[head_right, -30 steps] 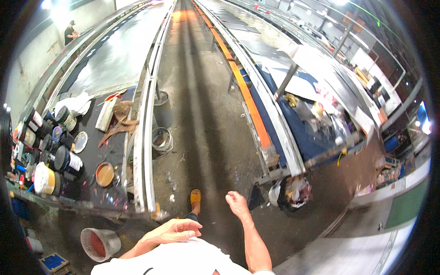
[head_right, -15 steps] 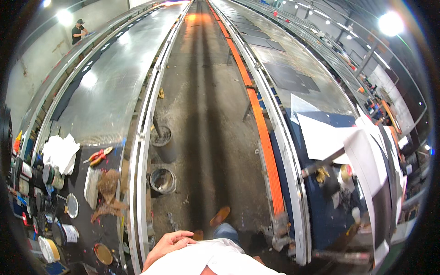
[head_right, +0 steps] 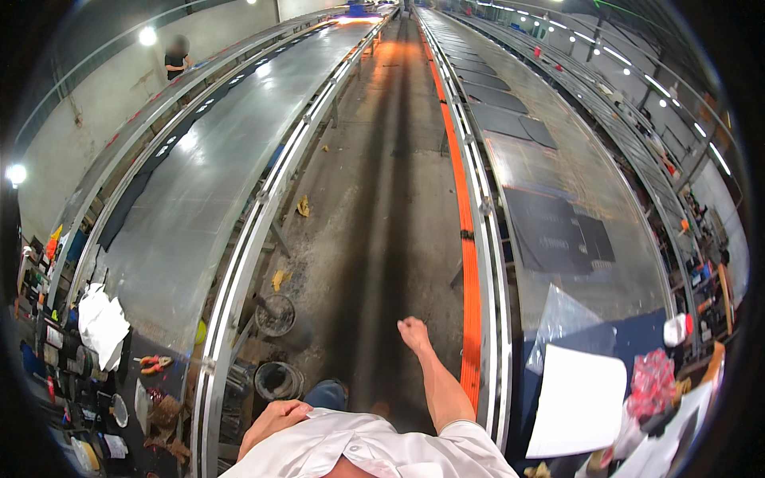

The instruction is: The person aligns a black t-shirt on a conveyor, retrieves a steam iron, and irons the garment. Another worker places a screen printing frame on the shirt and applies ink. The person then irons the printed area to set the design.

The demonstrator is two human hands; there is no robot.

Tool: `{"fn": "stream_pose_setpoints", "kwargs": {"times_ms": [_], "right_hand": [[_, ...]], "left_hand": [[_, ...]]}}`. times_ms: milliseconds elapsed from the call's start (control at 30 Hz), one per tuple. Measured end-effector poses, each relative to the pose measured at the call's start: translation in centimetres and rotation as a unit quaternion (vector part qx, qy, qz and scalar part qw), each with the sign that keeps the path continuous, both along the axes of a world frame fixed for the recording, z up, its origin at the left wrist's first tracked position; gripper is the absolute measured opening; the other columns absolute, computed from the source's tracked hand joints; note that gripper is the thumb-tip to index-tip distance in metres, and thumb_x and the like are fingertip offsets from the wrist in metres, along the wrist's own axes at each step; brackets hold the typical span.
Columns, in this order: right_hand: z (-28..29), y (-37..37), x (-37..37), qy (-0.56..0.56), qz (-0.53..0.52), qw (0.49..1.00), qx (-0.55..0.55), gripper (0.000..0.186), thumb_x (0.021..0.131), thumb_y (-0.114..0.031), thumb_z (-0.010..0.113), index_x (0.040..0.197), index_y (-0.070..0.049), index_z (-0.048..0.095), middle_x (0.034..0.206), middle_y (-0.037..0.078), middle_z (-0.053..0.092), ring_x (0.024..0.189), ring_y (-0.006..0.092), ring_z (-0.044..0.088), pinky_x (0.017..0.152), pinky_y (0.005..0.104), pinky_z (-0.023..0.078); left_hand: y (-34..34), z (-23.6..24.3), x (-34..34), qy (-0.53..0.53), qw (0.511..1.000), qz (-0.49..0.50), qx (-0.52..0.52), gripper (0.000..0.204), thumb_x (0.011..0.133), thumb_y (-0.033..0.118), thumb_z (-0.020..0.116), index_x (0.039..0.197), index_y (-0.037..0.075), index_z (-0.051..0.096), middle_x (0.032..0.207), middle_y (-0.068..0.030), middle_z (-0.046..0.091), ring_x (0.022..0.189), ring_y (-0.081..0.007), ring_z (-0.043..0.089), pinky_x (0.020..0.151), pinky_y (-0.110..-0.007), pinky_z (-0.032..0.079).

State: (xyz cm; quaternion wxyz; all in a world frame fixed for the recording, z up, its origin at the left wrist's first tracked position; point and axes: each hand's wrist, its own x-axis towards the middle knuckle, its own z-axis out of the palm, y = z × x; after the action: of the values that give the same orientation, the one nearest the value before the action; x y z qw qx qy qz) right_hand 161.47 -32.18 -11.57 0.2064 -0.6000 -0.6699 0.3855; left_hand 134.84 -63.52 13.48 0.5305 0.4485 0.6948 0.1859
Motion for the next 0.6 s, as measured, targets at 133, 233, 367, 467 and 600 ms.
{"fn": "stream_pose_setpoints", "kwargs": {"times_ms": [133,233,367,467,600], "right_hand": [[3.9,10.8,-3.1,0.083,0.023,0.996,0.006,0.026,0.092,-0.025,0.061,0.097,0.0,0.067,0.075,0.008,0.066,0.07,0.0148,0.065,0.066,0.0318,0.052],[1.0,15.1,-1.2,0.007,0.067,0.998,0.019,0.031,0.09,-0.031,0.062,0.091,0.0,0.068,0.074,0.01,0.067,0.071,0.02,0.066,0.067,0.0365,0.052],[-9.8,13.4,8.9,-0.11,-0.106,0.987,-0.048,0.045,0.085,-0.037,0.059,0.101,0.003,0.069,0.099,0.023,0.07,0.091,0.039,0.069,0.079,0.0459,0.053],[-8.0,12.7,8.5,-0.208,-0.183,0.842,-0.463,0.045,0.088,-0.033,0.06,0.114,0.004,0.065,0.122,0.021,0.064,0.111,0.0314,0.063,0.095,0.0416,0.049],[-8.0,20.4,6.1,-0.223,-0.121,0.844,-0.472,0.04,0.09,-0.03,0.059,0.114,0.002,0.066,0.12,0.02,0.065,0.106,0.0322,0.063,0.093,0.0416,0.05]], "left_hand": [[11.6,-0.5,-1.6,-0.013,1.0,0.023,-0.003,0.034,0.095,0.031,0.058,0.099,-0.001,0.07,0.076,-0.0093,0.071,0.068,-0.014,0.065,0.064,-0.027,0.049],[21.7,-1.6,-4.4,-0.053,0.998,0.017,0.0,0.031,0.094,0.029,0.059,0.097,0.0,0.07,0.073,-0.0085,0.07,0.063,-0.0115,0.064,0.06,-0.026,0.048],[37.0,-1.5,-7.1,-0.099,0.992,-0.057,0.05,0.03,0.095,0.027,0.06,0.101,-0.001,0.068,0.074,-0.007,0.069,0.07,-0.013,0.066,0.066,-0.027,0.051],[46.6,0.5,-9.6,-0.105,0.986,-0.077,0.101,0.029,0.096,0.023,0.06,0.109,-0.002,0.065,0.083,-0.0067,0.068,0.079,-0.0122,0.065,0.073,-0.026,0.052],[58.9,0.2,-11.9,-0.118,0.979,-0.092,0.136,0.028,0.096,0.02,0.059,0.112,-0.003,0.063,0.089,-0.0075,0.069,0.083,-0.0125,0.065,0.075,-0.027,0.052]]}}
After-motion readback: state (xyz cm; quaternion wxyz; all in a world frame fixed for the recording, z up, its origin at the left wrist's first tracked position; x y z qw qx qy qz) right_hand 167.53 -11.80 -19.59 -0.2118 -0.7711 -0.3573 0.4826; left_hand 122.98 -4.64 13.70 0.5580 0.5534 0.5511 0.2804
